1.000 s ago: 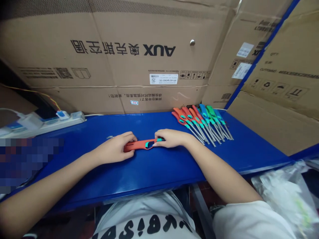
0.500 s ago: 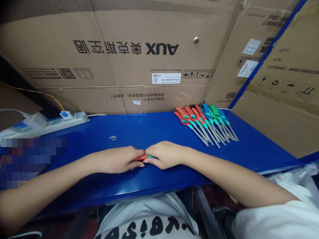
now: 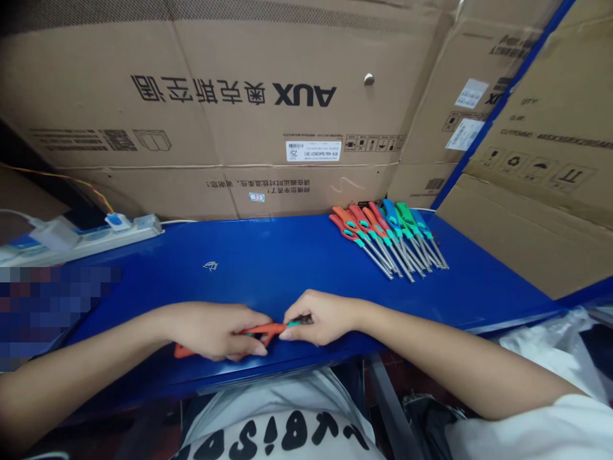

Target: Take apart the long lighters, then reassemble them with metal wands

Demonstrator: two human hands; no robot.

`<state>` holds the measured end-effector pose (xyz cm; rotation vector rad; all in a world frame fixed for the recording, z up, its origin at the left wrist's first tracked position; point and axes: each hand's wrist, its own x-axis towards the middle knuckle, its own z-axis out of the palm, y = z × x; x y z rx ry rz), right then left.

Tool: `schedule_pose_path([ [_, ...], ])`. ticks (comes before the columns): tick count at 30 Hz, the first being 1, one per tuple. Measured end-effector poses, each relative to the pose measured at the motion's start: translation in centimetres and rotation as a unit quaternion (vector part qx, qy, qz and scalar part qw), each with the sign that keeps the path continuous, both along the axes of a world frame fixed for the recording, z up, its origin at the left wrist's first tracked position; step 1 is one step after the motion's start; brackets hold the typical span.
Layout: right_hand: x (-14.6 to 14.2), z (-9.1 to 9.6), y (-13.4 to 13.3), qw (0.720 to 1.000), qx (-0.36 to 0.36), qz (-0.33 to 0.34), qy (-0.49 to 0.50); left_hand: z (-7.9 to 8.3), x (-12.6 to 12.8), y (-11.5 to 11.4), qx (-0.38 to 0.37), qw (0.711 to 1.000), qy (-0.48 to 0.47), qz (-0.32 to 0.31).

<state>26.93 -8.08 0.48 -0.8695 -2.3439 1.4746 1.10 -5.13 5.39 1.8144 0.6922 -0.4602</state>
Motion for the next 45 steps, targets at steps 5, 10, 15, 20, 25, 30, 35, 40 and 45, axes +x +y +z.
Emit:
schedule_pose_path([
  [5, 2.2, 0.6, 0.4, 0.990, -0.122, -0.061, -0.037, -0.5, -3.8, 1.4, -0.173, 0.983, 0.030, 0.062],
  [10, 1.6, 2.1, 0.9, 0.988, -0.112, -0.036, -0.097, -0.4, -3.3, 1.3, -0.115, 0.991, 0.021, 0.056],
  [15, 0.6, 2.8, 1.0, 0.993, -0.007, -0.015, -0.114, 0.0, -0.9, 1.0, -0.036, 0.999, -0.011, 0.037],
  [20, 2.0, 3.6, 1.6, 0.986, 0.004, -0.029, -0.167, -0.1, -0.4, 1.5, 0.099, 0.994, -0.017, 0.050],
  [25, 6.2, 4.0, 4.1, 0.923, 0.217, -0.218, -0.231, -0.9, -1.4, 2.2, 0.330, 0.939, -0.052, 0.088],
  [30, 9.5, 2.6, 6.3, 0.708, 0.346, -0.412, -0.457, -1.8, -1.5, 3.8, 0.487, 0.869, -0.041, 0.074],
  [35, 8.8, 0.9, 6.6, 0.672, 0.344, -0.405, -0.515, -2.9, 0.0, 8.3, 0.516, 0.851, -0.081, 0.061],
  [40, 9.0, 1.2, 7.5, 0.709, 0.304, -0.436, -0.464, -3.3, 1.1, 13.2, 0.508, 0.853, -0.104, 0.050],
  [45, 9.4, 1.4, 7.8, 0.762, 0.257, -0.475, -0.358, -3.9, 0.5, 16.3, 0.581, 0.811, -0.043, 0.055],
])
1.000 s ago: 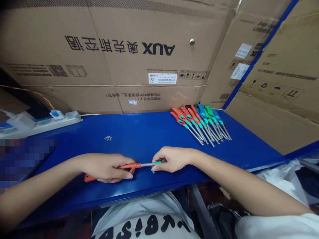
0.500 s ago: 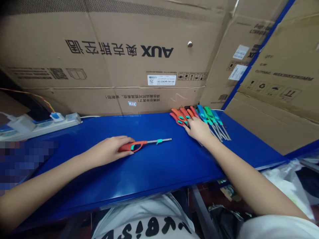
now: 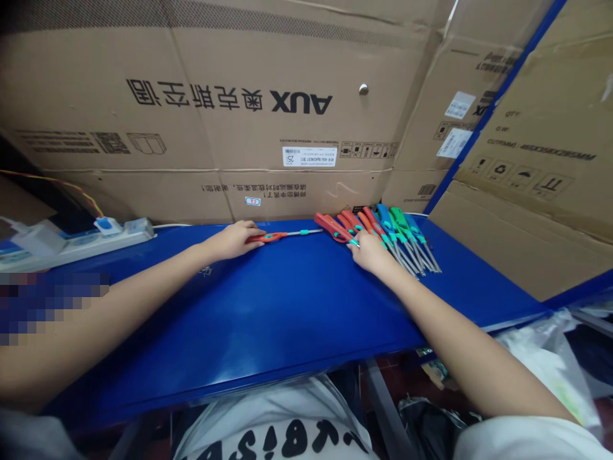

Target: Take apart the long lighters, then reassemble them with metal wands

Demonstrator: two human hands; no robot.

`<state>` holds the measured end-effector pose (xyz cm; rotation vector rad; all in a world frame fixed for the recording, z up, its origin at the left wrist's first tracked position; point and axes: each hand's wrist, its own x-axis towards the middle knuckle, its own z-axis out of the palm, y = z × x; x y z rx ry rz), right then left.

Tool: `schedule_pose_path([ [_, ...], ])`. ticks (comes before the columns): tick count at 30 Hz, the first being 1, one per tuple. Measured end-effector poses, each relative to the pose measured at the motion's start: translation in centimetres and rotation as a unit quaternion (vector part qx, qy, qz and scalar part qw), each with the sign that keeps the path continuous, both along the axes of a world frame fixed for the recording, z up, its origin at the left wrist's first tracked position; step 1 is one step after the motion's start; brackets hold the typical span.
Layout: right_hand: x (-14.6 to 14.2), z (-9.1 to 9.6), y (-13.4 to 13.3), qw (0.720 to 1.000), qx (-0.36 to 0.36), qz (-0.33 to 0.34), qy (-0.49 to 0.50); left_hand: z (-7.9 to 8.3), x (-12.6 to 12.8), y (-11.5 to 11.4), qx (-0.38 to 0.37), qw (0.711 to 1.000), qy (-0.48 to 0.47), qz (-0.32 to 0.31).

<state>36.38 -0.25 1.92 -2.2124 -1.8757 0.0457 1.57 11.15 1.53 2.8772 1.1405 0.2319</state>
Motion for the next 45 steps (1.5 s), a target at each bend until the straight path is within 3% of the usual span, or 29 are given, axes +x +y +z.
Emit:
schedule_pose_path([
  [4, -1.1, 0.2, -1.0, 0.994, 0.042, 0.051, 0.088, 0.8, -0.1, -1.0, 0.075, 0.995, -0.057, 0.026],
  [7, -3.2, 0.9, -2.5, 0.980, 0.013, 0.159, 0.120, 2.5, 1.1, -4.6, 0.137, 0.979, -0.145, -0.037],
  [9, -5.1, 1.5, -3.7, 0.965, 0.006, 0.236, 0.115, 3.7, 2.4, -7.8, 0.128, 0.980, -0.105, -0.114],
  [11, -7.2, 2.1, -5.0, 0.948, 0.022, 0.303, 0.091, 4.4, 3.7, -10.8, 0.080, 0.986, -0.024, -0.144],
  [14, -9.7, 2.7, -6.9, 0.916, -0.002, 0.401, 0.033, 4.5, 4.6, -14.5, -0.039, 0.994, 0.058, -0.086],
  [18, -10.6, 2.7, -8.9, 0.854, -0.063, 0.513, 0.055, 4.2, 3.3, -17.4, -0.188, 0.977, 0.070, -0.071],
  [20, -10.1, 2.2, -9.5, 0.837, -0.096, 0.532, 0.087, 4.2, 2.1, -18.3, -0.242, 0.967, 0.069, -0.045],
  [23, -8.9, 1.5, -9.9, 0.840, -0.139, 0.505, 0.144, 4.5, 0.4, -18.9, -0.322, 0.941, 0.102, 0.027],
  [26, -7.7, 1.2, -9.2, 0.846, -0.155, 0.476, 0.184, 4.6, -0.4, -18.6, -0.338, 0.936, 0.088, 0.042],
  [30, -5.3, 1.1, -6.3, 0.875, -0.144, 0.425, 0.180, 4.0, -0.8, -16.0, -0.221, 0.975, 0.029, -0.010],
  [32, -3.6, 0.8, -4.3, 0.913, -0.074, 0.375, 0.140, 3.5, -1.0, -13.8, -0.148, 0.989, 0.014, -0.023],
  [34, -2.2, 0.2, -2.5, 0.962, 0.034, 0.268, 0.042, 3.0, -1.2, -11.3, -0.091, 0.994, -0.007, -0.053],
  [36, -1.1, -0.5, -1.0, 0.984, 0.077, 0.147, -0.064, 2.6, -1.3, -8.9, -0.064, 0.996, -0.003, -0.066],
  [39, -0.3, -1.3, 0.5, 0.989, 0.032, 0.061, -0.129, 2.1, -1.2, -5.9, -0.026, 0.999, 0.019, -0.039],
  [42, 0.1, -1.4, 1.5, 0.993, 0.004, 0.046, -0.111, 1.7, -1.4, -3.6, -0.006, 0.999, 0.037, 0.008],
  [45, 0.4, -1.0, 2.0, 0.995, 0.020, 0.033, -0.088, 1.2, -1.5, -2.1, 0.004, 1.000, 0.022, 0.022],
])
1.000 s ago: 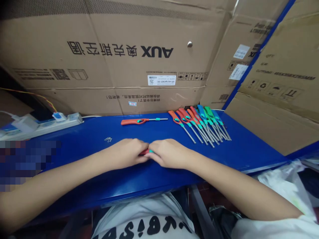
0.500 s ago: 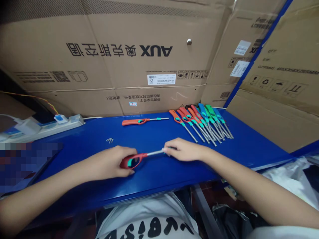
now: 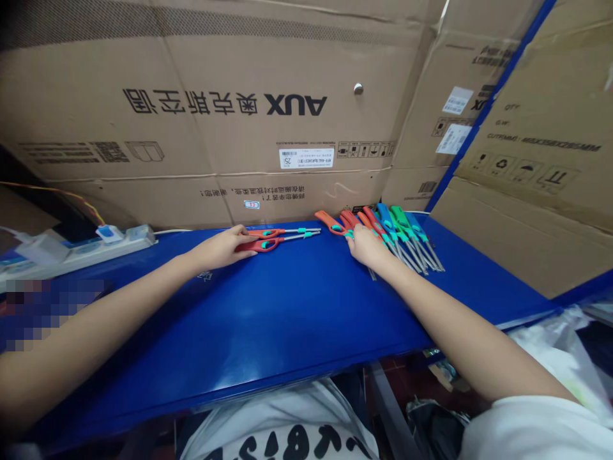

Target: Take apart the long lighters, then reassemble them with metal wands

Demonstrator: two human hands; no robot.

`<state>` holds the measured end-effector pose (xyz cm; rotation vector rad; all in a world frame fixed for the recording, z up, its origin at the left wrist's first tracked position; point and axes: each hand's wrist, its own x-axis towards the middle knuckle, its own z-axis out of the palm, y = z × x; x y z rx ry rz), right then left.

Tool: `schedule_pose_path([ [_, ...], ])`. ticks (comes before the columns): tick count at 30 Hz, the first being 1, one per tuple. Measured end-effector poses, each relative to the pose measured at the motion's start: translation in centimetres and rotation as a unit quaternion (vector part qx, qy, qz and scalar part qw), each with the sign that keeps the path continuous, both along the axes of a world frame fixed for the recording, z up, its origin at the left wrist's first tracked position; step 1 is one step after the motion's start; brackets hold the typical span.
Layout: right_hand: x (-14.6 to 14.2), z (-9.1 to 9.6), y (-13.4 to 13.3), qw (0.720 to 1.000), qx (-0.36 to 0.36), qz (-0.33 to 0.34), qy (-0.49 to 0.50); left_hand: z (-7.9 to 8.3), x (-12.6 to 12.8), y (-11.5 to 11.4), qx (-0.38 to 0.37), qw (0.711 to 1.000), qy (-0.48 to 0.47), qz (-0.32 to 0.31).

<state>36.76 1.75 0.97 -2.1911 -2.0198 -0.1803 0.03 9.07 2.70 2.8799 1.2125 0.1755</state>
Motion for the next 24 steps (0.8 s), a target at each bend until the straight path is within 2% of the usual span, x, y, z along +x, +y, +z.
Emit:
schedule_pose_path([
  [3, -0.2, 0.5, -0.3, 0.996, 0.035, 0.008, 0.076, -0.5, 0.0, 1.0, 0.002, 1.000, -0.031, 0.002],
  [5, -0.7, 0.8, -1.0, 0.989, 0.057, 0.042, 0.129, -0.5, 0.3, 1.3, 0.005, 0.999, -0.039, 0.017],
  [7, -1.5, 1.2, -2.0, 0.981, 0.051, 0.096, 0.159, -0.3, 0.8, 1.2, 0.033, 0.998, -0.052, 0.030],
  [9, -2.5, 1.7, -3.1, 0.974, 0.016, 0.145, 0.173, 0.1, 1.5, 0.3, 0.077, 0.992, -0.093, 0.022],
  [12, -4.2, 2.3, -4.6, 0.966, -0.047, 0.190, 0.168, 1.0, 3.1, -2.3, 0.103, 0.979, -0.161, -0.065],
  [14, -5.5, 2.5, -5.6, 0.960, -0.065, 0.218, 0.160, 1.4, 4.4, -4.7, 0.080, 0.977, -0.132, -0.149],
  [16, -6.9, 2.6, -6.6, 0.952, -0.071, 0.254, 0.155, 1.4, 5.8, -7.1, 0.059, 0.974, -0.072, -0.207],
  [18, -8.1, 2.7, -7.5, 0.942, -0.092, 0.291, 0.138, 1.3, 6.8, -9.2, 0.021, 0.976, -0.009, -0.217],
  [20, -8.9, 2.9, -8.4, 0.922, -0.130, 0.345, 0.121, 1.3, 7.4, -11.0, -0.033, 0.979, 0.028, -0.201],
  [24, -9.3, 2.9, -10.3, 0.847, -0.180, 0.470, 0.171, 2.7, 6.9, -14.2, -0.139, 0.971, 0.042, -0.189],
])
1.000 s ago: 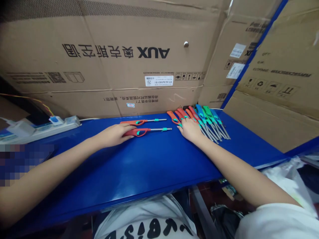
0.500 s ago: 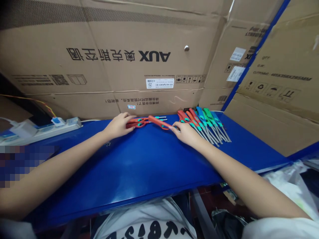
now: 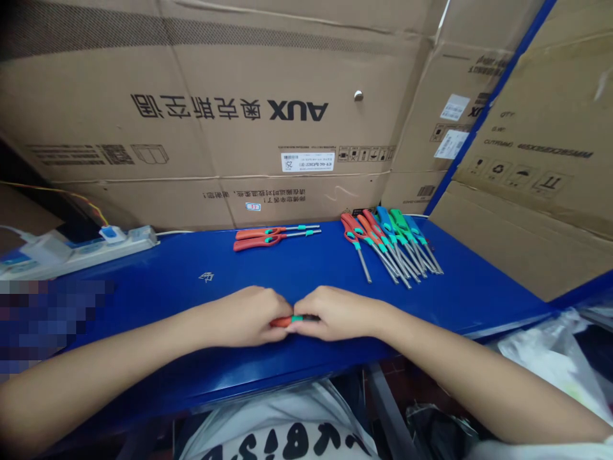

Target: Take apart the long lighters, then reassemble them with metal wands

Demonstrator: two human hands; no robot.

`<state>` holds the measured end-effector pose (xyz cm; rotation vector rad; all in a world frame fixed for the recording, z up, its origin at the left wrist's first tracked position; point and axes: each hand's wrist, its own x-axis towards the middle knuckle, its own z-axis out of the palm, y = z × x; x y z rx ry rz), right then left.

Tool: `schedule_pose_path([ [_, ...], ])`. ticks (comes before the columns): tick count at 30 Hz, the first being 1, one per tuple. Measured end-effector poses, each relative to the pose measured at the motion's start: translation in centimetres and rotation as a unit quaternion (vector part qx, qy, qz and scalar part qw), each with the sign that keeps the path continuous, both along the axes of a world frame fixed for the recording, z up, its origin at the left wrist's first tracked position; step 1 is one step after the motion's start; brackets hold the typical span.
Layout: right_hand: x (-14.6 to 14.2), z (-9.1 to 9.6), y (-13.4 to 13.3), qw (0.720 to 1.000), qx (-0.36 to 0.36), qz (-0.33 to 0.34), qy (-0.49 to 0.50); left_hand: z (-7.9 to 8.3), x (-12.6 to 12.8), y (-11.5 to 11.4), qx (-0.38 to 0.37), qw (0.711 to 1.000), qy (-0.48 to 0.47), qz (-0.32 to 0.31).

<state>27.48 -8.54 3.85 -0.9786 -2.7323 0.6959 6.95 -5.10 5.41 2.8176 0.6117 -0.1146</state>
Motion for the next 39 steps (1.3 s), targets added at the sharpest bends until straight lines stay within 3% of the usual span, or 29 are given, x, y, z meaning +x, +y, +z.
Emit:
schedule_pose_path([
  [3, 0.6, -0.5, -1.3, 0.998, -0.028, 0.041, 0.033, 1.2, -1.6, -1.6, -0.081, 0.996, 0.013, 0.029],
  [7, 1.9, -1.0, -2.2, 0.995, -0.091, -0.008, 0.030, 1.4, -4.7, -1.8, -0.229, 0.963, 0.078, 0.120],
  [8, 2.1, -0.9, -2.2, 0.994, -0.103, -0.022, 0.028, 1.2, -5.3, -1.6, -0.233, 0.960, 0.080, 0.134],
  [12, 3.0, -0.3, -0.9, 0.991, -0.122, -0.044, 0.042, 0.4, -6.3, -0.2, -0.151, 0.981, 0.002, 0.120],
  [15, 4.1, -0.5, 0.9, 0.983, -0.136, -0.102, 0.064, -0.1, -6.6, 1.6, -0.108, 0.986, -0.051, 0.118],
  [16, 4.7, -0.7, 1.6, 0.982, -0.118, -0.132, 0.064, -0.3, -6.7, 2.4, -0.086, 0.986, -0.069, 0.122],
  [18, 5.8, -1.2, 3.0, 0.976, -0.017, -0.215, 0.042, -0.8, -6.8, 4.2, -0.032, 0.987, -0.107, 0.118],
  [19, 6.5, -1.4, 3.7, 0.961, 0.056, -0.270, 0.015, -1.2, -6.9, 5.1, -0.007, 0.987, -0.122, 0.109],
  [21, 7.6, -1.9, 5.1, 0.901, 0.181, -0.387, -0.077, -1.9, -6.8, 7.1, 0.023, 0.986, -0.140, 0.091],
  [23, 8.5, -2.1, 6.3, 0.840, 0.215, -0.464, -0.179, -2.7, -6.5, 9.2, 0.038, 0.983, -0.157, 0.086],
  [26, 9.0, -2.1, 7.8, 0.810, 0.162, -0.504, -0.255, -3.9, -5.5, 12.4, 0.071, 0.976, -0.187, 0.088],
  [31, 9.1, -1.7, 9.7, 0.812, 0.082, -0.516, -0.260, -5.2, -3.7, 16.2, 0.091, 0.965, -0.216, 0.119],
  [35, 9.4, -1.5, 10.5, 0.819, 0.054, -0.518, -0.241, -5.6, -2.9, 17.7, 0.110, 0.958, -0.225, 0.139],
  [39, 9.3, -0.9, 9.6, 0.808, 0.066, -0.542, -0.223, -5.7, -2.8, 17.5, 0.132, 0.949, -0.235, 0.166],
])
